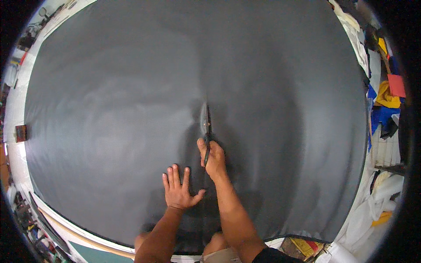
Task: The person uses shears to cut a large sheet of black fabric spread on the floor into two sections and then moves a red foam piece across the workspace.
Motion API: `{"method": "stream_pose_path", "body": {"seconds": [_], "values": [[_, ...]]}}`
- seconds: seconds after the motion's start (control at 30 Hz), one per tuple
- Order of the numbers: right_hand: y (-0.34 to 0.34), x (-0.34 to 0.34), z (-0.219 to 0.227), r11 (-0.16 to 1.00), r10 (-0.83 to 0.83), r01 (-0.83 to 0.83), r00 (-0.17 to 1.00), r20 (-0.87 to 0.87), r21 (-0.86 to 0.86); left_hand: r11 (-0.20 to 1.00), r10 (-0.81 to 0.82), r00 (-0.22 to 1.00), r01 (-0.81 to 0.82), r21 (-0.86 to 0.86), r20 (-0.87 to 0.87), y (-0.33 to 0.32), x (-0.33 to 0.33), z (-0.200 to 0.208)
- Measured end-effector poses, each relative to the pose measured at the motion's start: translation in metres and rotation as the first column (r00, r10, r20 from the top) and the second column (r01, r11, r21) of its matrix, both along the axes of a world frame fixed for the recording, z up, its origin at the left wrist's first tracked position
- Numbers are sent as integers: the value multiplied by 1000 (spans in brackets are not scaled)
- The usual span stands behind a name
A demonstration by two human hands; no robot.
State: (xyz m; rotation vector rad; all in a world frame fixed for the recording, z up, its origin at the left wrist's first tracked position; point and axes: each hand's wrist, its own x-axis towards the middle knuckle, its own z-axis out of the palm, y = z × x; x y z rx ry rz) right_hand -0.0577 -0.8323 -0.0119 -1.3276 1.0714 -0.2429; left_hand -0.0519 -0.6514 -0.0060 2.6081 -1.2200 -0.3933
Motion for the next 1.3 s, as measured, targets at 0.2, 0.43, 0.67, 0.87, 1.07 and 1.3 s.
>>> {"method": "stream_pose_path", "body": {"seconds": [0.2, 0.43, 0.67, 0.87, 1.07, 1.3], "values": [[-35, 42, 21, 996, 22, -21, 1000, -7, 86, 999, 39, 999, -39, 3, 31, 5, -2, -8], [-88, 82, 14, 998, 44, -44, 999, 5, 46, 998, -16, 1000, 15, 53, 20, 3, -3, -6], [-86, 82, 24, 984, 119, -121, 993, 22, 133, 997, -19, 1000, 20, 77, -15, 6, -1, -3], [-85, 81, 16, 989, 60, -64, 998, 30, 133, 997, -24, 999, 27, 75, -31, 7, -3, -8], [-121, 129, 14, 995, 2, -9, 998, 70, 98, 997, -33, 999, 33, 75, -12, 7, -3, -5], [-182, 189, 6, 998, 17, -21, 998, 62, 65, 991, -8, 999, 12, 130, -31, 3, -2, -2]]}}
